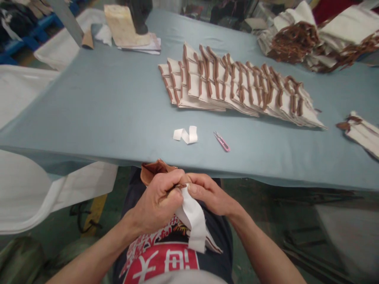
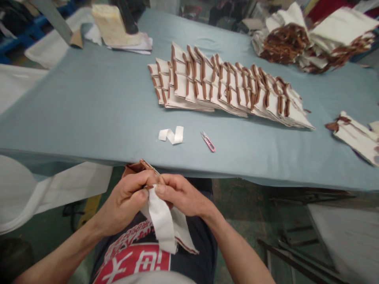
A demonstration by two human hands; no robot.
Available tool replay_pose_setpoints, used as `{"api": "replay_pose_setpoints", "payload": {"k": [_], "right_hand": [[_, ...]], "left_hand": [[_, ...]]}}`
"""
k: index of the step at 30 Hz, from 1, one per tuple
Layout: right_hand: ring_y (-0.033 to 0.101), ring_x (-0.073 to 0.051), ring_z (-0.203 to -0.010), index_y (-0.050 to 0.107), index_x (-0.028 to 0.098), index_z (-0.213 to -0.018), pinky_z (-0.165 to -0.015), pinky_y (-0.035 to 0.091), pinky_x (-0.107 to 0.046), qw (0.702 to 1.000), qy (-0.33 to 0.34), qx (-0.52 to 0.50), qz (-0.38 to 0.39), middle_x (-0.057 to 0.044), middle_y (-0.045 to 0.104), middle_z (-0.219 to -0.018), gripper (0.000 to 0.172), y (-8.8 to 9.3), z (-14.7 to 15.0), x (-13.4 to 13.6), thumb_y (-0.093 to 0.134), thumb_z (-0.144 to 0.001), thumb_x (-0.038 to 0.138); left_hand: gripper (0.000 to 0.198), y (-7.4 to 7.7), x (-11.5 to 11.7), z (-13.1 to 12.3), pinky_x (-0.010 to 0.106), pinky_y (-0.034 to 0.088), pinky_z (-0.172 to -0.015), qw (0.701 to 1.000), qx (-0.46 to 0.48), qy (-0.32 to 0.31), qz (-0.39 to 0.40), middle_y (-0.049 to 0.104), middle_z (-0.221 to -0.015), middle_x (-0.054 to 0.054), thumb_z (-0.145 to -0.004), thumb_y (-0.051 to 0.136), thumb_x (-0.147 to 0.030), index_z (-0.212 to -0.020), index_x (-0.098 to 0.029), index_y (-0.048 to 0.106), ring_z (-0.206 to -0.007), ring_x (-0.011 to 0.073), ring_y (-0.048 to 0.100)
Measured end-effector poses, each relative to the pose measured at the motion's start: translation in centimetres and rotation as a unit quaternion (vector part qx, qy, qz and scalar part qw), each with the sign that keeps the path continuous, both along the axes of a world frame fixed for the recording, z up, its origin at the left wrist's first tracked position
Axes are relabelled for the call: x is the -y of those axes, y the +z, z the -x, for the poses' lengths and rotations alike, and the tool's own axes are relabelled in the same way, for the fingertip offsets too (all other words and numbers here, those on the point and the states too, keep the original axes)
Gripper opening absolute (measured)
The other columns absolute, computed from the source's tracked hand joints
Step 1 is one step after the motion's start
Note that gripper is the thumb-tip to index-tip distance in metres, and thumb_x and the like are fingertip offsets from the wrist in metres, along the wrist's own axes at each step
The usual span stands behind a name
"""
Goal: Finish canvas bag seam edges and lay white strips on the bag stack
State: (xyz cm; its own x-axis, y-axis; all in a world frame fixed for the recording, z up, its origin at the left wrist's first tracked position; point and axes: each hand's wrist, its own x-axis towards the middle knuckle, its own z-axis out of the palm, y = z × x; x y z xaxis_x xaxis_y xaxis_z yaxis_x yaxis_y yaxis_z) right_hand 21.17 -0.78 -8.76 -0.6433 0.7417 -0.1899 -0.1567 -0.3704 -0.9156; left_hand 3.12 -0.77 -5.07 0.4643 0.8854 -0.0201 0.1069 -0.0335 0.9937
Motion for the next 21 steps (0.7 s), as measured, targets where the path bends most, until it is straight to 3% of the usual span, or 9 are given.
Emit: {"api": "replay_pose_setpoints", "payload": {"k": [3,6,8,10,13,15,18,21], "right_hand": [[0.036,-0.011,-0.058,0.049,0.020,-0.069,-0.055,0.030,-0.026,0.985,-0.030,0.104,-0.134,0.004,0.043,-0.062,0.053,0.6,-0.6,-0.8,0.045,-0.103,0.060],[0.036,-0.011,-0.057,0.048,0.020,-0.065,-0.057,0.031,-0.027,0.953,-0.117,0.177,-0.215,0.005,0.043,-0.059,0.051,1.4,-1.3,-1.3,0.043,-0.106,0.049],[0.047,-0.013,-0.062,0.056,0.020,-0.074,-0.063,0.039,-0.027,0.923,-0.209,0.192,-0.260,0.003,0.054,-0.066,0.044,2.7,-1.8,-1.4,0.041,-0.108,0.044],[0.061,-0.016,-0.081,0.065,0.020,-0.095,-0.079,0.047,-0.030,0.900,-0.248,0.177,-0.311,-0.002,0.068,-0.086,0.035,4.4,-2.0,-1.5,0.045,-0.108,0.045],[0.064,-0.023,-0.113,0.062,0.020,-0.123,-0.099,0.047,-0.037,0.893,-0.156,0.160,-0.390,-0.010,0.071,-0.120,0.035,6.7,-1.7,-1.6,0.060,-0.100,0.047],[0.065,-0.023,-0.112,0.060,0.019,-0.127,-0.098,0.048,-0.037,0.885,-0.090,0.154,-0.429,-0.011,0.071,-0.123,0.042,7.4,-1.2,-2.0,0.064,-0.096,0.047],[0.064,-0.020,-0.084,0.065,0.018,-0.109,-0.081,0.046,-0.035,0.863,-0.048,0.184,-0.468,-0.006,0.072,-0.095,0.032,7.1,-0.7,-2.8,0.063,-0.094,0.045],[0.051,-0.015,-0.064,0.060,0.019,-0.081,-0.069,0.036,-0.032,0.834,-0.013,0.247,-0.494,0.002,0.057,-0.068,0.022,6.7,-0.6,-3.3,0.062,-0.091,0.039]], "left_hand": [[0.013,0.7,0.0,-0.2,0.026,0.036,-0.057,0.999,0.010,-0.043,-0.003,0.046,-0.063,-0.004,-0.076,0.039,-0.014,-0.066,-0.021,0.042,-0.060,0.0119,0.042],[0.014,2.1,-0.2,-0.5,0.025,0.037,-0.057,0.998,-0.024,-0.063,-0.006,0.051,-0.064,-0.004,-0.076,0.040,-0.012,-0.068,-0.020,0.048,-0.060,0.0116,0.046],[0.016,3.1,-0.5,-0.5,0.025,0.039,-0.058,0.996,-0.062,-0.056,-0.018,0.055,-0.067,-0.002,-0.079,0.042,-0.013,-0.070,-0.019,0.054,-0.063,0.0127,0.050],[0.017,3.9,-0.9,-0.3,0.025,0.041,-0.060,0.994,-0.087,-0.062,-0.036,0.059,-0.070,-0.001,-0.081,0.043,-0.015,-0.072,-0.019,0.057,-0.066,0.0140,0.053],[0.020,4.7,-1.2,0.4,0.026,0.040,-0.058,0.988,-0.118,-0.070,-0.064,0.062,-0.068,-0.001,-0.084,0.045,-0.016,-0.073,-0.019,0.061,-0.063,0.0139,0.053],[0.019,5.1,-1.2,0.9,0.025,0.039,-0.056,0.984,-0.142,-0.059,-0.088,0.062,-0.065,-0.003,-0.084,0.048,-0.016,-0.072,-0.020,0.063,-0.060,0.0130,0.053],[0.018,5.4,-0.8,1.7,0.023,0.039,-0.055,0.979,-0.168,-0.035,-0.113,0.064,-0.067,-0.004,-0.083,0.049,-0.012,-0.075,-0.020,0.064,-0.059,0.0112,0.054],[0.018,5.4,-0.4,2.2,0.021,0.039,-0.053,0.978,-0.182,-0.014,-0.103,0.067,-0.074,-0.004,-0.082,0.051,-0.011,-0.083,-0.021,0.065,-0.063,0.0107,0.056]]}}
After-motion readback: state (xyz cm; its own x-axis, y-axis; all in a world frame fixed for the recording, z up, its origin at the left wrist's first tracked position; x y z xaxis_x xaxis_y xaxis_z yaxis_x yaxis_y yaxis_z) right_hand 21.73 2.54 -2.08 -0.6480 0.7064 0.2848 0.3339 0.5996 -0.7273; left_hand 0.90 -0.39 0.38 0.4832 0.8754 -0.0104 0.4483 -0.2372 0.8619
